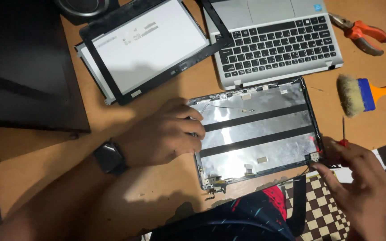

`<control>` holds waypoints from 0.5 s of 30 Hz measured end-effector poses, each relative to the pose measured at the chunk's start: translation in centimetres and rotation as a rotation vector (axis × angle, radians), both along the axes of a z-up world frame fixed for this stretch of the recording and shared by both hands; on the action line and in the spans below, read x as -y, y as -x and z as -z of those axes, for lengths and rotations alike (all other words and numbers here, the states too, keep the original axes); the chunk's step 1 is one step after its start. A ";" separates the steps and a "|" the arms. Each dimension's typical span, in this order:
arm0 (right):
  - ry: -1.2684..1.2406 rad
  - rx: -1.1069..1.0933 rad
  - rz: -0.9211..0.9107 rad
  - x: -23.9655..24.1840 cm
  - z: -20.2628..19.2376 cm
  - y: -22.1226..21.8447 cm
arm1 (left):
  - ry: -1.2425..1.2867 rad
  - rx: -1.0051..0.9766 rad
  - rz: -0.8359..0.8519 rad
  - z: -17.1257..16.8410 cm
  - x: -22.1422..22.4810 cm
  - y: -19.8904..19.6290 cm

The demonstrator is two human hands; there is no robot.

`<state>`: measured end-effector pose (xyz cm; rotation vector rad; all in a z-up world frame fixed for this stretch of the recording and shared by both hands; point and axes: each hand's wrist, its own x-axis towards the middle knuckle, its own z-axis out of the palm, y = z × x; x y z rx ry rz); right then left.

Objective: Cleaning and disassembling laptop components using a brush and a screwdriver on a repair bench.

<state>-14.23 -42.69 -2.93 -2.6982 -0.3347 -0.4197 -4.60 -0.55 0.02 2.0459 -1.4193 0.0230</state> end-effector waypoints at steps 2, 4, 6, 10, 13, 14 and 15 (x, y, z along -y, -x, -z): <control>0.030 0.009 -0.016 0.5 0.3 0.0 | -0.016 0.013 0.002 -0.2 0.1 -0.1; 0.057 0.014 -0.034 0.9 0.4 0.0 | -0.036 0.022 0.002 -0.4 0.2 -0.2; -0.003 0.030 -0.035 1.2 0.3 0.2 | -0.068 0.008 0.011 -0.4 0.1 -0.3; -0.339 -0.046 0.056 -1.4 -2.3 1.3 | -0.077 0.028 0.037 0.2 0.1 -0.9; -0.370 -0.141 0.155 -4.2 -5.1 1.6 | -0.096 -0.024 0.040 0.3 0.2 -1.0; -0.404 -0.102 0.199 -4.6 -5.0 1.7 | -0.075 -0.016 0.019 0.3 0.1 -0.9; -0.438 -0.062 0.243 -4.9 -4.8 1.8 | -0.054 -0.008 -0.002 0.4 0.0 -0.9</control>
